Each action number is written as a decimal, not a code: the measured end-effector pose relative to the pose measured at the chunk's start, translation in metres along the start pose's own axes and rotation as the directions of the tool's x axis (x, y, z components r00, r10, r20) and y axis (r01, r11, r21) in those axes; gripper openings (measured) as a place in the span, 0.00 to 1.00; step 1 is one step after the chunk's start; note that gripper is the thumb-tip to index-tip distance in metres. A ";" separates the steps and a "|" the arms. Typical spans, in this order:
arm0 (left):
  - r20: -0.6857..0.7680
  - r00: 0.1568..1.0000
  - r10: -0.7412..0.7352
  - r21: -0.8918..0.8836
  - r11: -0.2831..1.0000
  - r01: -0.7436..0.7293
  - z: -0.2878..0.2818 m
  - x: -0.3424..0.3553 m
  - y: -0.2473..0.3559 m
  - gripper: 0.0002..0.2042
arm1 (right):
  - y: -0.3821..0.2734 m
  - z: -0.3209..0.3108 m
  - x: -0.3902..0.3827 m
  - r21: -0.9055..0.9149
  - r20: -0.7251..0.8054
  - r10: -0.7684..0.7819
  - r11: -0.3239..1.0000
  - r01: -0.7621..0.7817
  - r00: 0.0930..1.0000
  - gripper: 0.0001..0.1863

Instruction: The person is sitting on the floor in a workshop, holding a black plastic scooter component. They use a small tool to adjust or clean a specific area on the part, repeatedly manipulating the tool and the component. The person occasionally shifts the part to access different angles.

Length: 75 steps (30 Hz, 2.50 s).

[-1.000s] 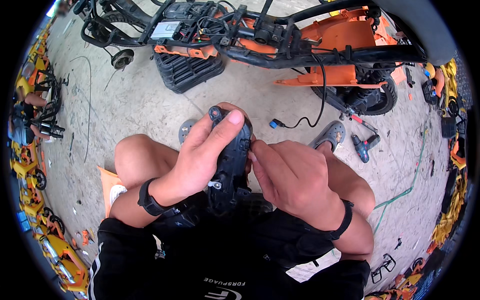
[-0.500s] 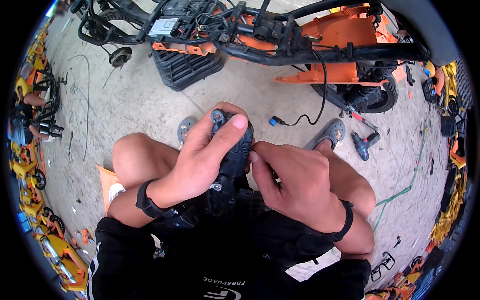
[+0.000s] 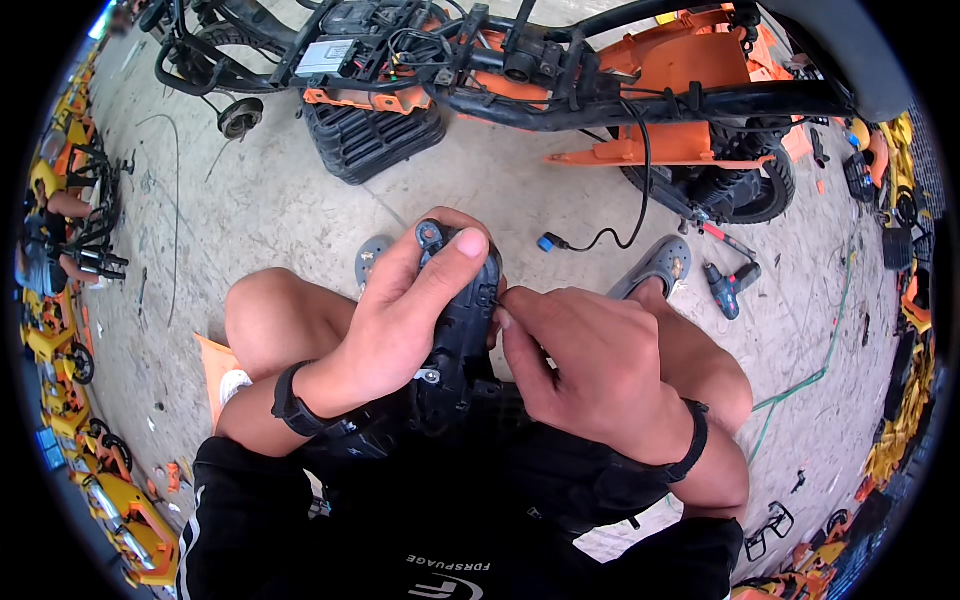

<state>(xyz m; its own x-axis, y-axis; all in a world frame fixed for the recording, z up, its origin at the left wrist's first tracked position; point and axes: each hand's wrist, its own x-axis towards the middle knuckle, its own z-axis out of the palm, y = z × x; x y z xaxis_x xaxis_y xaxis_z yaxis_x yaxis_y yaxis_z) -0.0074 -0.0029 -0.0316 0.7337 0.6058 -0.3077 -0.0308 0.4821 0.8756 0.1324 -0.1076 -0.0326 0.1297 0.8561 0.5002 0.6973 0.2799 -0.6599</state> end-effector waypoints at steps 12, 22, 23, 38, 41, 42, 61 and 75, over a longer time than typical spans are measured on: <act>-0.028 0.999 -0.017 0.004 1.000 0.017 -0.002 0.000 -0.002 0.10 | 0.001 0.005 -0.002 0.006 0.000 -0.009 1.000 0.009 1.000 0.10; -0.034 0.999 -0.034 0.012 0.999 0.034 -0.003 -0.001 0.001 0.11 | 0.001 0.007 -0.001 0.052 -0.021 -0.005 0.999 0.007 1.000 0.08; -0.026 0.999 -0.032 0.013 0.999 0.032 -0.003 -0.001 0.000 0.11 | 0.002 0.007 -0.001 0.068 -0.027 -0.004 0.998 0.006 1.000 0.08; -0.002 0.996 -0.091 -0.030 0.995 0.091 -0.003 -0.002 0.008 0.11 | 0.003 0.008 -0.003 0.084 -0.021 -0.008 0.996 0.010 1.000 0.08; -0.020 0.997 -0.070 -0.032 0.997 0.070 -0.002 -0.002 0.005 0.11 | 0.003 0.008 -0.002 0.052 -0.030 -0.027 0.998 0.029 0.999 0.09; -0.030 0.998 -0.057 -0.028 0.998 0.056 -0.002 -0.002 0.004 0.11 | 0.003 0.008 -0.002 0.041 -0.027 -0.031 0.999 0.032 0.999 0.09; -0.063 0.996 0.066 0.128 0.990 -0.057 0.003 0.002 -0.005 0.10 | -0.003 0.002 -0.001 0.081 0.043 0.132 0.987 -0.136 0.990 0.07; -0.006 0.995 -0.103 -0.043 0.994 0.102 -0.002 0.001 0.004 0.14 | 0.001 0.000 -0.001 0.084 -0.058 0.132 0.988 -0.127 0.990 0.06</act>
<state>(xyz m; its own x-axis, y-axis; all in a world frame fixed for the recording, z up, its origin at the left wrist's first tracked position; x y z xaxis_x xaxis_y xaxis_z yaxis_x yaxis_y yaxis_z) -0.0081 0.0008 -0.0291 0.7289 0.5569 -0.3982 0.0154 0.5682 0.8227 0.1336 -0.1079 -0.0335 0.2612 0.8591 0.4402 0.6134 0.2044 -0.7629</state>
